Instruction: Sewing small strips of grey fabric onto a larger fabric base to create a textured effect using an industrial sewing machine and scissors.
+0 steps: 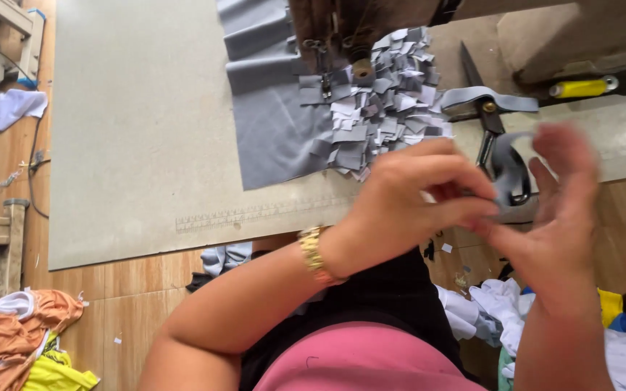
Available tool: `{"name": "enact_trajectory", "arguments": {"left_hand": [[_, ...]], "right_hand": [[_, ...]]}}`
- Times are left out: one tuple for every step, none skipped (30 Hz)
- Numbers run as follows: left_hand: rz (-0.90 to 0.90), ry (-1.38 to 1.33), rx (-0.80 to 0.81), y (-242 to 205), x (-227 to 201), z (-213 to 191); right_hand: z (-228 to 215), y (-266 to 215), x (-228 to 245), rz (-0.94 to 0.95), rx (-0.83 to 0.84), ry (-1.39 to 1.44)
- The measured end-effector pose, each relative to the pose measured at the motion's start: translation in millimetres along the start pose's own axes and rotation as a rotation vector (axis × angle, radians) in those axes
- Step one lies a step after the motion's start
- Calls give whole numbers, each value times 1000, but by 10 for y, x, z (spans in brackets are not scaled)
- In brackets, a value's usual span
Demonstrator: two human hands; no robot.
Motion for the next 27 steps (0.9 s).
{"name": "enact_trajectory", "arguments": {"left_hand": [[-50,-65,-7,-93,-23,-162],[-100,-129,-13,-191,-48,-322],[-103,-125,-22,-266,-107,-471],[-135,-139,-60,-347,-150,-636],[-165,-155,-96,-421,-191,-800],[-165,-151,-103,-528,-198,-949],[-215,-195,-189,-644,-170,-1141],[-264,-240,-277,-765,-141,-1328],[-264,-237,-283,-860,-130,-1477],[-297,-158,-397,-984,-102,-1690],[-332,-80,-509,-1113,-83,-1899],[-333,-78,-516,-1170,-80,-2030],[-352,-40,-554,-1255,-75,-2172],[-371,-3,-592,-1344,-67,-2311],[-377,-2,-600,-1417,-28,-2401],[-353,-37,-627,-1489,2,-2496],[-326,-72,-652,-1550,35,-2591],[-330,-71,-659,-1601,60,-2674],[-308,-83,-687,-1658,75,-2761],[-285,-94,-716,-1715,90,-2844],[-288,-96,-721,-1760,92,-2922],[-273,-94,-728,-1801,84,-2998],[-259,-94,-734,-1841,83,-3063],[-263,-97,-737,-1870,87,-3111],[-280,45,-726,-1894,61,-3167],[-297,187,-712,-1916,35,-3219],[-301,187,-712,-1926,47,-3229]], "right_hand": [[112,-29,108,24,123,17],[224,-69,220,48,247,33],[320,-97,191,45,256,36],[474,-145,146,101,359,175],[626,-194,109,157,458,312],[690,-191,87,154,466,313],[798,-210,53,213,546,402],[906,-230,23,274,625,492],[954,-232,-8,272,632,492],[1004,-237,-72,328,627,493],[1050,-243,-133,386,620,492],[1090,-183,-77,385,627,492],[1101,-125,-69,416,585,371],[1108,-68,-62,444,544,250],[1132,-28,-21,447,552,249],[1156,14,16,448,566,232],[1175,66,54,447,578,214],[1211,91,115,449,585,213],[1233,139,213,361,579,177],[1253,184,311,272,572,142],[1337,185,304,273,577,140],[1367,232,446,-17,498,62],[1387,223,588,-304,412,-17],[1442,202,541,-301,417,-19],[1516,159,533,-382,441,-72],[1588,112,522,-463,464,-124],[1643,76,427,-460,467,-124]]}}
Point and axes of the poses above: each hand's wrist, its own y-axis towards the middle knuckle, its own z-axis out of the palm, x = y × z, the point moved 6 cm from there along y, towards the middle knuckle, and after that the axes turned 1 degree about x, right-handed, at the moved point
